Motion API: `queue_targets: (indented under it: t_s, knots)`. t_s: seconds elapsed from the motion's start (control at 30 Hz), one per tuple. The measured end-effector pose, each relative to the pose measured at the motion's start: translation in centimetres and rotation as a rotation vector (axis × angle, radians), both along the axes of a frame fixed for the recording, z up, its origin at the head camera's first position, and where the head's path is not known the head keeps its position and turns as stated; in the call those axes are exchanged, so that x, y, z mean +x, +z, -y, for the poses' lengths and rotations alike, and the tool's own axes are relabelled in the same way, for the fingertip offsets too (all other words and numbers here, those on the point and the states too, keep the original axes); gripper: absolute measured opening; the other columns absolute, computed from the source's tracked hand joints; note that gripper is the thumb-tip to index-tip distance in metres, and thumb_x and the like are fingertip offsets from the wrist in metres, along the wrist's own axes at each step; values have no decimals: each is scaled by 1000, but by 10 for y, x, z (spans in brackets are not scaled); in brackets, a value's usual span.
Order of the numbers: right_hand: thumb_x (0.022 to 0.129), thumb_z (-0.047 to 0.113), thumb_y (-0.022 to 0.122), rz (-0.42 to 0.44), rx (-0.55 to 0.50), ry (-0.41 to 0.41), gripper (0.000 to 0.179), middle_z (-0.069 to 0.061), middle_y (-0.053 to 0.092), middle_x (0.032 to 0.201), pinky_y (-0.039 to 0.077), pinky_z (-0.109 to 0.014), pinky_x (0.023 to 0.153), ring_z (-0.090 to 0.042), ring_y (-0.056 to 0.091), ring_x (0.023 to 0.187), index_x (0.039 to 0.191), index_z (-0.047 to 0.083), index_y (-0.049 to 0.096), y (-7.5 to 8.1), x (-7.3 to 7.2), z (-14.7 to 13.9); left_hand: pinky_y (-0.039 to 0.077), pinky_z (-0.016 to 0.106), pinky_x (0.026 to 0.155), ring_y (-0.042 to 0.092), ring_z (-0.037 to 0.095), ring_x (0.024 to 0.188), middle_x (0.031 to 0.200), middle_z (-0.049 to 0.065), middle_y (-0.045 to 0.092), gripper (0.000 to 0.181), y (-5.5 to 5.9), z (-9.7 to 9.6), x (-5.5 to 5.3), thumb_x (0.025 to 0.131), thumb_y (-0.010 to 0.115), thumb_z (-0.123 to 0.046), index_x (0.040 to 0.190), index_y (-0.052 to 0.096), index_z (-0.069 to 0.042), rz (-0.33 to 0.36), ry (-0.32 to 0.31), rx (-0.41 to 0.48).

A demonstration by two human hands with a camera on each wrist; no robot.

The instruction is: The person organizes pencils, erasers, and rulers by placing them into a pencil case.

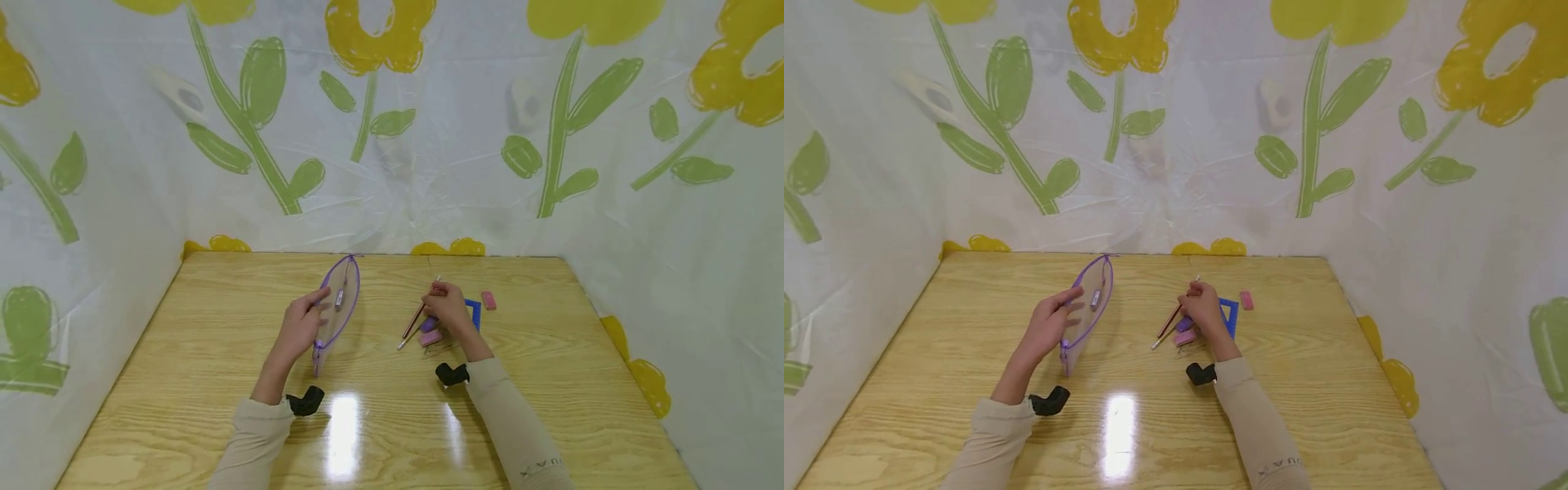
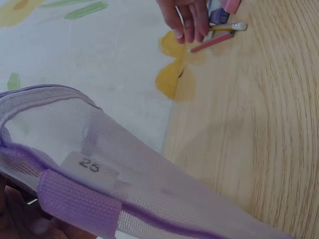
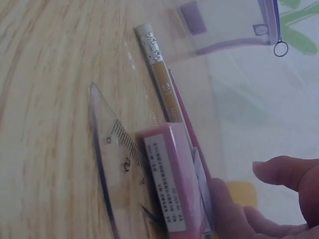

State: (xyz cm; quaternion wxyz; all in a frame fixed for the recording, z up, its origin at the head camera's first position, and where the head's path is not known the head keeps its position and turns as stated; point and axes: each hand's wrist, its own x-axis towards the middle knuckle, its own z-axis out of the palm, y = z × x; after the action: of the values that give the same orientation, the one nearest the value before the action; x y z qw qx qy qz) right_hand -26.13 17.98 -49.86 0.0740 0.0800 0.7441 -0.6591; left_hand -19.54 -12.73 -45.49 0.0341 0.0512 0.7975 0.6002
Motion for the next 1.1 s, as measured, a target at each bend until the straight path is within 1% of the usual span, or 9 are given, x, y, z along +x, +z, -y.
queue_targets:
  t_s: [0.17,0.3,0.6,0.67,0.73,0.77,0.83,0.97,1.1]
  knots:
    - [97,2,62,2,53,-4,60,-27,46,136,65,-35,88,-42,59,119,150,-9,37,6,1,0,53,46,108,47,40,140,158,24,39,50,1,0,0,104,28,-1,153,37,6,13,10,15]
    - [97,5,63,17,146,6,62,-28,45,141,64,-37,88,-42,58,121,151,-8,37,11,0,2,52,46,109,46,40,140,159,24,38,50,1,1,0,105,27,-3,154,36,6,21,10,25]
    - [92,7,64,-35,355,64,65,-30,58,126,62,-34,74,-33,66,97,148,-13,37,13,-9,11,53,44,108,47,41,140,159,25,38,49,-1,2,-1,105,28,-3,153,36,7,18,12,13]
    - [90,5,65,-65,398,66,43,-21,64,98,57,-30,62,-26,63,76,127,-13,53,12,-11,14,54,44,107,47,40,140,158,25,38,50,-1,2,-2,105,28,-3,153,36,7,16,13,15]
    - [89,4,66,-88,455,64,20,-10,59,74,49,-26,53,-19,56,61,104,-6,58,10,-13,17,54,44,106,48,41,139,158,25,39,49,-2,1,-2,105,29,-3,153,37,8,14,14,18]
    - [88,4,68,-102,493,63,15,-6,53,66,44,-24,50,-16,51,56,94,-2,56,9,-15,18,54,44,106,48,41,139,158,25,39,49,-1,1,-2,105,29,-3,153,37,8,13,14,19]
    - [86,5,71,-114,542,54,23,0,45,59,38,-23,45,-13,45,50,82,6,48,8,-17,22,54,44,106,48,41,139,158,25,39,49,-1,1,-2,105,29,-2,152,37,8,12,13,21]
    - [82,10,79,-102,644,38,28,-6,53,70,43,-24,47,-18,52,58,90,2,53,6,-20,27,54,44,107,47,42,139,158,25,39,49,0,2,-1,105,28,-2,152,37,8,13,13,31]
    - [83,8,76,-80,704,39,28,-12,54,79,46,-27,50,-23,54,66,97,-1,53,8,-19,31,54,44,107,47,41,139,158,25,39,49,-1,2,0,105,28,-2,152,37,8,15,12,38]
